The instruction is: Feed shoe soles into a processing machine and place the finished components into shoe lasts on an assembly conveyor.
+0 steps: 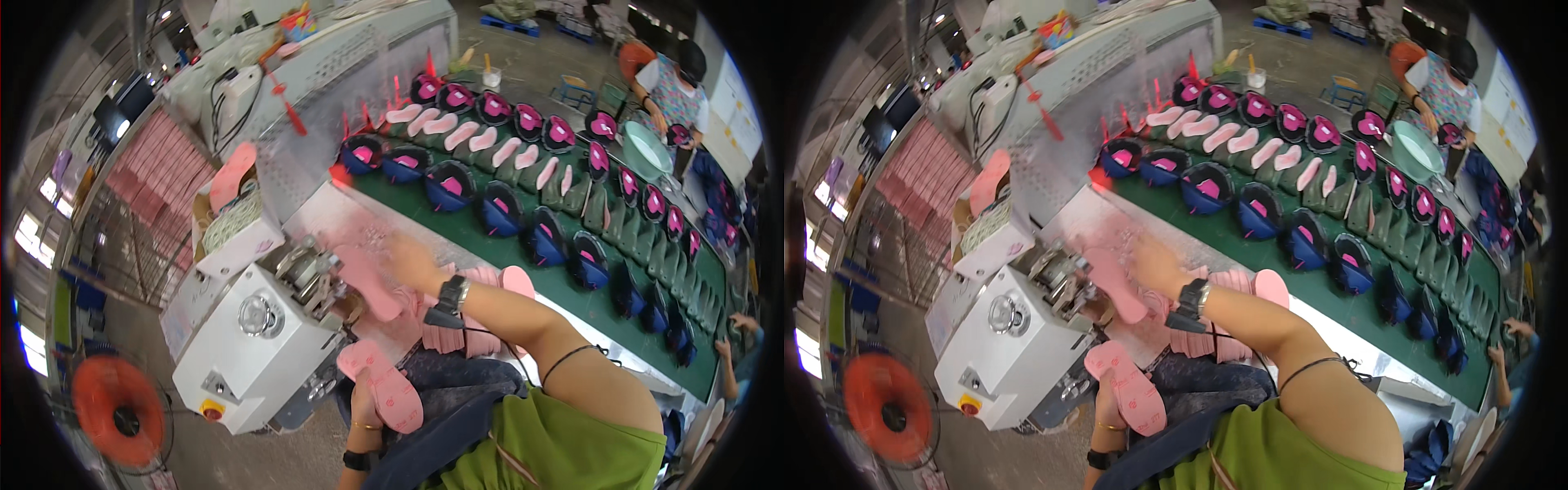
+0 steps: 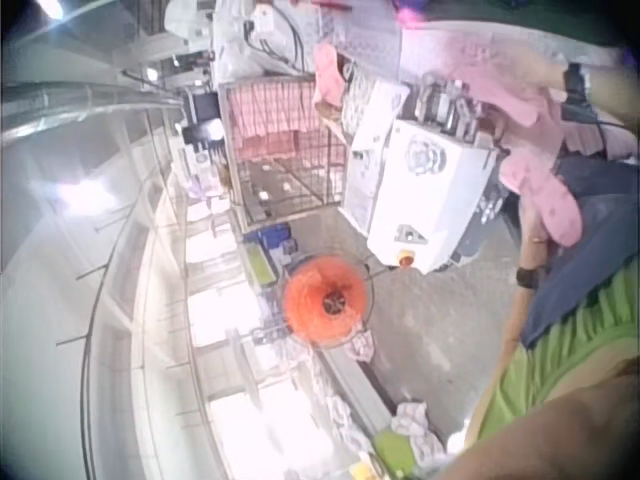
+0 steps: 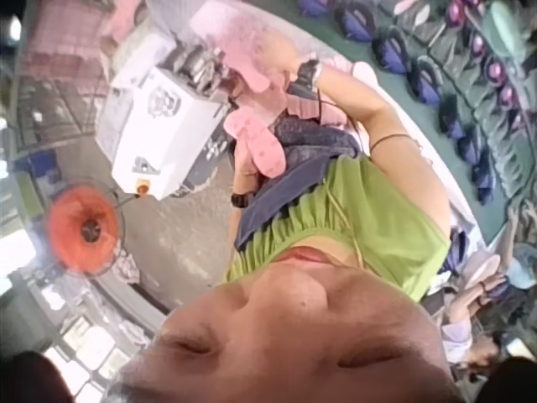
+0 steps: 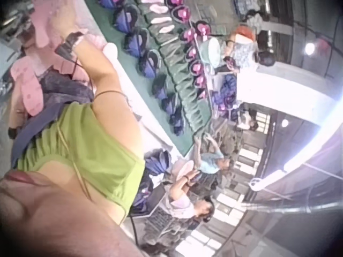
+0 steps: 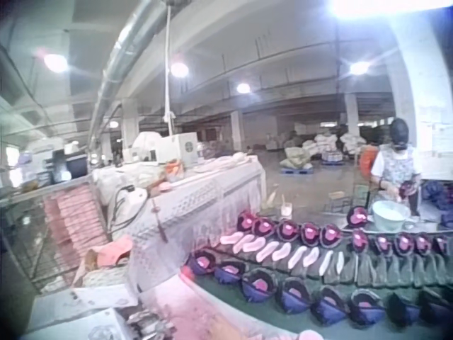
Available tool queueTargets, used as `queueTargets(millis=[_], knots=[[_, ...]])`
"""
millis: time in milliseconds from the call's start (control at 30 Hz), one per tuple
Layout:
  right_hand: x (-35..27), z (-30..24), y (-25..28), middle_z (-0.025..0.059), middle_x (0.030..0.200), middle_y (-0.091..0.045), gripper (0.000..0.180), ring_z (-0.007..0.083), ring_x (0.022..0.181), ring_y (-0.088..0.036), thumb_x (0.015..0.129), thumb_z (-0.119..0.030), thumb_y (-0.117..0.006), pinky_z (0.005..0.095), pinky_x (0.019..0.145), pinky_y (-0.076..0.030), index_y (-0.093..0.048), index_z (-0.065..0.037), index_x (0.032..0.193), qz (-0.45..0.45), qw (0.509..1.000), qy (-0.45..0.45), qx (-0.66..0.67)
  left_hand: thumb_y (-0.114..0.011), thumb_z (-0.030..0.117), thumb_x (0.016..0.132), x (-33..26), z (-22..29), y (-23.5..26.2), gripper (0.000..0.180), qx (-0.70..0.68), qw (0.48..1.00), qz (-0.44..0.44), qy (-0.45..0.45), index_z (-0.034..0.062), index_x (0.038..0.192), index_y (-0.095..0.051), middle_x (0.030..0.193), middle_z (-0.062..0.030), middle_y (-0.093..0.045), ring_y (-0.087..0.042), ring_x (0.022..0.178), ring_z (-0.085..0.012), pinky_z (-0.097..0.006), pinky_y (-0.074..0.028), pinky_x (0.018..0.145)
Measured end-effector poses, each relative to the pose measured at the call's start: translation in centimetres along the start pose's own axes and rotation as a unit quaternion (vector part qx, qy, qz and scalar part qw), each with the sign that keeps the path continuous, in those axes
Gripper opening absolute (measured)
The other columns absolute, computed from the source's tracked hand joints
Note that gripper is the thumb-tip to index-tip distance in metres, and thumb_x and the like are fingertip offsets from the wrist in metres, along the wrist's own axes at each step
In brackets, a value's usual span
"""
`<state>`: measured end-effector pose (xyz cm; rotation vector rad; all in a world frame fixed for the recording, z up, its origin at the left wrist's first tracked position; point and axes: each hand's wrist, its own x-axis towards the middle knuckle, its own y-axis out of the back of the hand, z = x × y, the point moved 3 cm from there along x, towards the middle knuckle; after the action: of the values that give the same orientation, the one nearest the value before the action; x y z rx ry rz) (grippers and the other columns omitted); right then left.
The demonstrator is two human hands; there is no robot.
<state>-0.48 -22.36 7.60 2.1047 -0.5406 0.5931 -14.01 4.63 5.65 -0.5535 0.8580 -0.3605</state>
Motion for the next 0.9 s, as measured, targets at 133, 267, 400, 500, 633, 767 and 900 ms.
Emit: queueTargets(millis=[133,267,400,500,633,767,900], knots=[[0.0,0.1,-4.5,0.0208,0.085,-0.067,0.041,0.0399,0.084,-0.065,0.084,-0.040,-0.061,0.0467,0.074,-0.050,-0.067,0.000,0.092,-0.129,0.927,-0.303,0.178,-0.050,0.033,0.098,0.1,0.0,1.1,0.043,-0.012,0.994,0.079,-0.071,-0.0014,0.124,-0.051,0.111,-0.0161,-0.064,-0.066,0.098,-0.0288,-0.044,-0.056,0.081],[2.4,-0.2,-8.5,0.0226,0.079,-0.066,0.042,0.0364,0.075,-0.066,0.082,-0.039,-0.063,0.0443,0.068,-0.050,-0.067,0.003,0.085,-0.080,0.907,-0.337,0.242,-0.050,0.036,0.098,-1.6,1.1,-0.1,0.045,0.026,0.991,0.119,-0.054,-0.0002,0.124,-0.051,0.109,-0.0138,-0.064,-0.066,0.095,-0.0278,-0.041,-0.055,0.082],[2.5,4.2,-8.2,0.0230,0.073,-0.064,0.038,0.0318,0.069,-0.066,0.081,-0.035,-0.066,0.0435,0.064,-0.049,-0.066,0.003,0.083,-0.003,0.893,-0.365,0.265,-0.050,0.040,0.097,-1.2,0.8,-1.1,0.047,0.029,0.995,0.080,-0.054,0.0014,0.124,-0.051,0.110,-0.0134,-0.063,-0.065,0.097,-0.0287,-0.042,-0.054,0.085],[0.1,5.5,-1.1,0.0166,0.070,-0.063,0.028,0.0242,0.059,-0.065,0.090,-0.025,-0.060,0.0376,0.052,-0.051,-0.063,0.003,0.090,0.086,0.829,-0.384,0.397,-0.048,0.043,0.097,-0.8,0.6,-1.8,0.049,0.032,0.996,0.073,-0.035,0.0034,0.125,-0.051,0.114,-0.0130,-0.063,-0.063,0.102,-0.0305,-0.045,-0.052,0.089],[-6.0,13.6,13.6,0.0151,0.073,-0.063,0.023,0.0241,0.055,-0.066,0.097,-0.022,-0.051,0.0346,0.045,-0.052,-0.051,0.001,0.102,0.181,0.837,-0.417,0.305,-0.047,0.045,0.094,0.0,-0.2,-3.0,0.050,0.049,0.997,0.020,0.048,0.0063,0.126,-0.051,0.115,-0.0115,-0.062,-0.061,0.104,-0.0313,-0.047,-0.050,0.091],[-18.4,25.2,29.4,0.0250,0.079,-0.065,0.021,0.0359,0.070,-0.070,0.094,-0.018,-0.052,0.0441,0.055,-0.056,-0.045,-0.002,0.105,0.269,0.836,-0.470,-0.091,-0.050,0.034,0.088,2.2,-0.3,-4.5,0.046,0.064,0.996,-0.053,0.043,0.0073,0.126,-0.052,0.117,-0.0125,-0.062,-0.061,0.105,-0.0322,-0.047,-0.050,0.091],[-27.8,29.5,39.5,0.0241,0.085,-0.067,0.025,0.0453,0.084,-0.064,0.088,-0.019,-0.057,0.0495,0.075,-0.051,-0.053,-0.004,0.107,0.294,0.750,-0.519,-0.285,-0.053,0.028,0.081,2.2,-0.6,-5.7,0.048,0.070,0.996,-0.021,0.041,0.0046,0.123,-0.052,0.114,-0.0130,-0.062,-0.062,0.102,-0.0310,-0.045,-0.051,0.088]])
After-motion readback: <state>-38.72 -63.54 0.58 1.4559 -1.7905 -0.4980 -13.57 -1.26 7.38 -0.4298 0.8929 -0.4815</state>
